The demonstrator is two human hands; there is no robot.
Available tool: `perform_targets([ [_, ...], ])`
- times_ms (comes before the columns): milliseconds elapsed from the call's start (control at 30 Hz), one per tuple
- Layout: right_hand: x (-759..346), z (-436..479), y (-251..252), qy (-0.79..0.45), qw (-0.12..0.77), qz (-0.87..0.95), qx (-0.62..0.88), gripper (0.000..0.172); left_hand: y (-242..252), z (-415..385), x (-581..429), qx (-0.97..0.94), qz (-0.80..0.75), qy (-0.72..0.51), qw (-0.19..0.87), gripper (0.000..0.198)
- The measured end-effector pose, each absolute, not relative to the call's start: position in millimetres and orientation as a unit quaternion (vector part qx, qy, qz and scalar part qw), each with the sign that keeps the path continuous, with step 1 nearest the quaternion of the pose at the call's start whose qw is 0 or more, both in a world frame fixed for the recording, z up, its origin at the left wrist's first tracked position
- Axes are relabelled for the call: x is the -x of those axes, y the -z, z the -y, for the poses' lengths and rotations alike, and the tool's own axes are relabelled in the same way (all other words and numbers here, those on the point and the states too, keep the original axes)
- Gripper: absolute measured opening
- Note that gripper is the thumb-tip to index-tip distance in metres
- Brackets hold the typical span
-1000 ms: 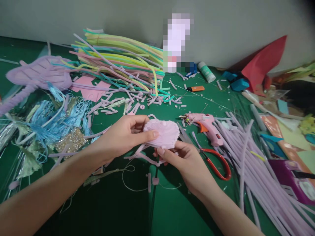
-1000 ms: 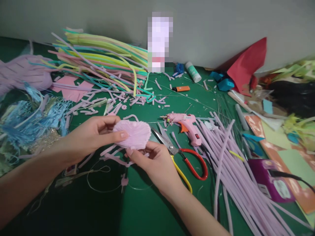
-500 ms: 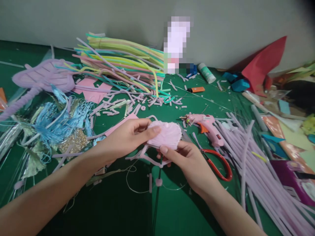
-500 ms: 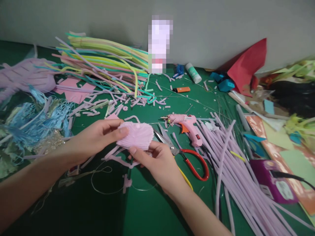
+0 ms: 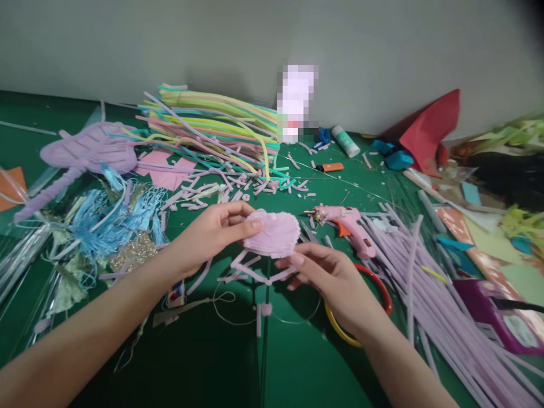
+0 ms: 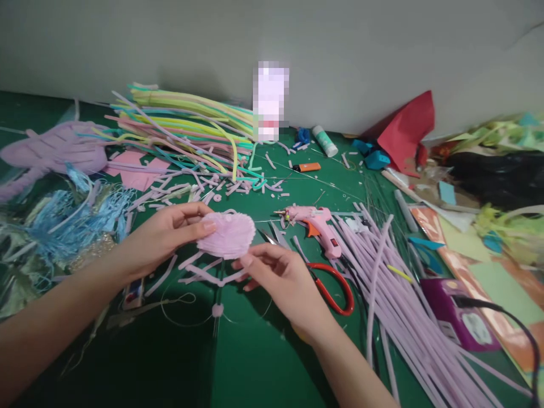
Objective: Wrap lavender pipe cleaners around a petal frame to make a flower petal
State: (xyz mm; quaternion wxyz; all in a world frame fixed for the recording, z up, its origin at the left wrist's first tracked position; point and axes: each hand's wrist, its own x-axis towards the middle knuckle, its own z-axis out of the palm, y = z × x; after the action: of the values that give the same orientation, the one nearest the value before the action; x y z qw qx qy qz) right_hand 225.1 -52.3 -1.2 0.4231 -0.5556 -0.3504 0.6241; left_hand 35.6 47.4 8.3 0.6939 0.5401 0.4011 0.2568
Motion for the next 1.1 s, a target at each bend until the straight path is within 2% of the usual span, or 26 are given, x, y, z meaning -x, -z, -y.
perform_targets([
  [200, -225, 51, 5, -0.572, 0.458, 0.366, 0.573, 0.02, -6, -47, -36, -0.543, -0.407, -0.258, 0.688, 0.018],
  [767, -217, 53, 4, -0.472, 0.456, 0.424, 0.624, 0.022, -6, -44, -38, -0.566, -0.411, -0.245, 0.671, 0.021],
  [900, -219, 52, 6, -0.49, 0.446, 0.417, 0.622, 0.025, -6, -46, -37, -0.567, -0.421, -0.253, 0.661, 0.021],
  [1100, -221, 54, 5, -0.483, 0.478, 0.391, 0.621, 0.042, -20, -45, -36, -0.566, -0.458, -0.296, 0.619, 0.025],
])
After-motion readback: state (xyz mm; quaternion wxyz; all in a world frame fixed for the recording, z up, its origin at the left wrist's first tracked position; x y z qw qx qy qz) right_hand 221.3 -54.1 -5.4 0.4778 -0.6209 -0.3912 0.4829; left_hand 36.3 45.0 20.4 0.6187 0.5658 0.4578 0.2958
